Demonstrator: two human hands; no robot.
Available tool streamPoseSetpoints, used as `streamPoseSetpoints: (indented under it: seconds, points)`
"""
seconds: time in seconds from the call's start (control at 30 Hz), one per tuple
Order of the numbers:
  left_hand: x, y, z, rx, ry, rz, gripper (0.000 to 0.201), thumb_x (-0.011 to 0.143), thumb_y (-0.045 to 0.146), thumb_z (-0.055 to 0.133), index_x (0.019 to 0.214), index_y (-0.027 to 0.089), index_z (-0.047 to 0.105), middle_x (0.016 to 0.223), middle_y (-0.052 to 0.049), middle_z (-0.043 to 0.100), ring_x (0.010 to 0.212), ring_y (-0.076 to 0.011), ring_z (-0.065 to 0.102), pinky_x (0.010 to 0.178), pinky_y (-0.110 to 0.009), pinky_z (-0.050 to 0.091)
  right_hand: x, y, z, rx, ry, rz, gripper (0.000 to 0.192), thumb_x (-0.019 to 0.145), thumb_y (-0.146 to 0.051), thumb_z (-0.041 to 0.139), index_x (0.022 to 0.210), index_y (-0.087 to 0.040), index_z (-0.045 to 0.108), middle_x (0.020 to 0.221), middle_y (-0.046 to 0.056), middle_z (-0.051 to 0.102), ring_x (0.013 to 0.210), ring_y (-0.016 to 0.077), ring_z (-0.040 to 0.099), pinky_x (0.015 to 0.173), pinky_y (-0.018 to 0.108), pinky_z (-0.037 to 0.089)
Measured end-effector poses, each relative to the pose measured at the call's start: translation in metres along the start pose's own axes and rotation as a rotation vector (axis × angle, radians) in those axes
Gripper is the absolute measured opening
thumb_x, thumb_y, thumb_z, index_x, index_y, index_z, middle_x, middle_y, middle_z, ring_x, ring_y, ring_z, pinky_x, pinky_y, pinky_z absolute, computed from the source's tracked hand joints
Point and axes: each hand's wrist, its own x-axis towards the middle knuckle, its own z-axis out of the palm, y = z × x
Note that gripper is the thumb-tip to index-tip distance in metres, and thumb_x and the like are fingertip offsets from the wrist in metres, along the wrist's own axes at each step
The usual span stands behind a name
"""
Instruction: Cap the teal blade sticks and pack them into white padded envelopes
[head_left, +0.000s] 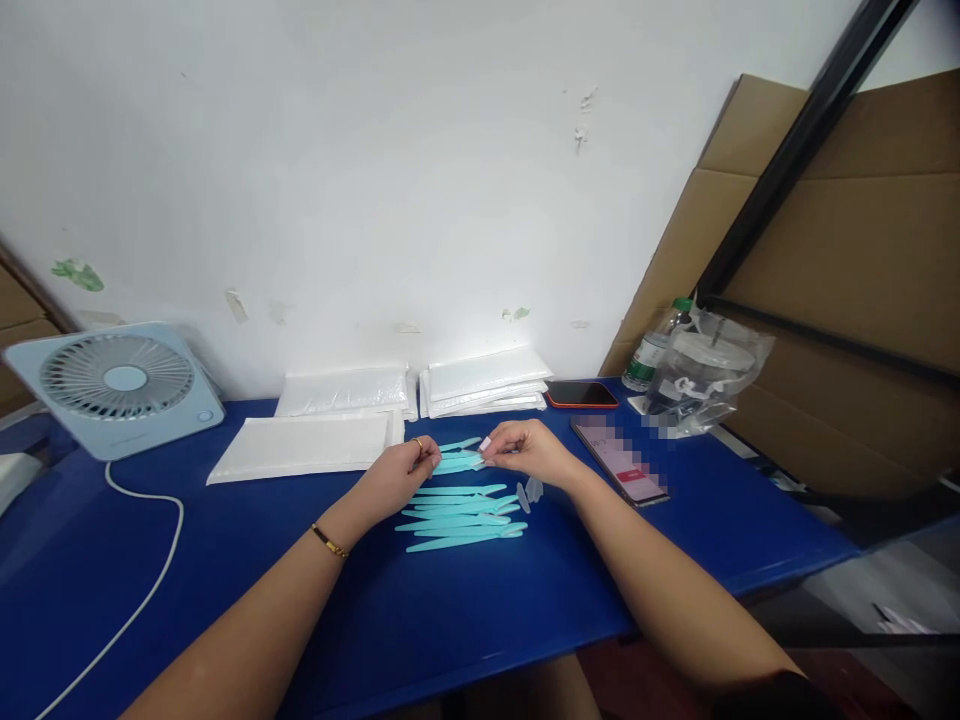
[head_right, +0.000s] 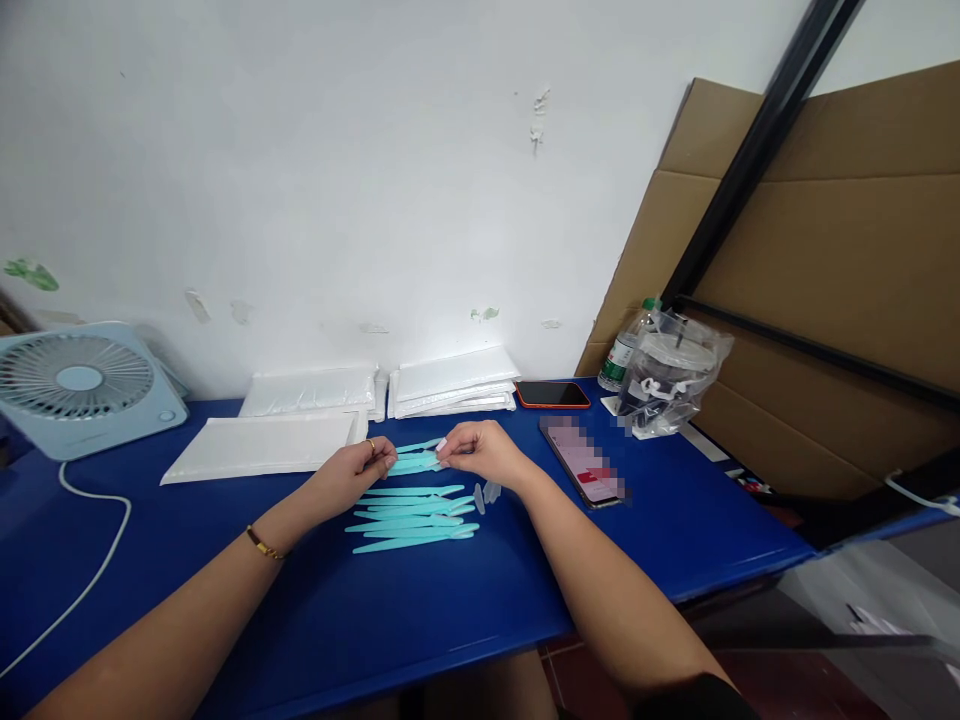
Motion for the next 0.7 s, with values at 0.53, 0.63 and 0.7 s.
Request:
streamPoseSetpoints:
  seconds: [0.53, 0.63, 0.7]
  points:
    - [-0.002, 0.002, -0.003, 0.231, -0.139, 0.046, 0.017, 0.078, 0.030, 0.050, 0.074, 0.022, 0.064, 0.075, -0.001, 0.062, 0.066, -0.0148, 0.054, 0.060, -0.025, 0.039, -0.023, 0.010, -0.068, -0.531, -0.202, 0.295, 0.010, 0.061, -0.025, 0.071, 0.070, -0.020, 0.071, 0.064, -0.001, 0.064, 0.057, 0.0124, 0.056, 0.050, 0.021, 0.039]
    - [0.000, 0.001, -0.003, 0.322, -0.082, 0.054, 0.016, 0.078, 0.025, 0.049, 0.071, 0.021, 0.063, 0.074, -0.001, 0.062, 0.064, -0.0144, 0.053, 0.059, -0.025, 0.036, -0.017, 0.012, -0.054, -0.442, -0.207, 0.293, 0.014, 0.066, -0.029, 0.069, 0.075, -0.019, 0.070, 0.066, 0.001, 0.067, 0.061, 0.0144, 0.061, 0.054, 0.022, 0.042]
    - [0.000, 0.000, -0.003, 0.339, -0.063, 0.060, 0.016, 0.078, 0.023, 0.049, 0.069, 0.021, 0.062, 0.074, -0.001, 0.062, 0.064, -0.0143, 0.053, 0.059, -0.025, 0.035, -0.014, 0.012, -0.045, -0.426, -0.212, 0.267, 0.015, 0.067, -0.030, 0.068, 0.077, -0.019, 0.071, 0.068, 0.001, 0.068, 0.062, 0.0150, 0.062, 0.054, 0.022, 0.043]
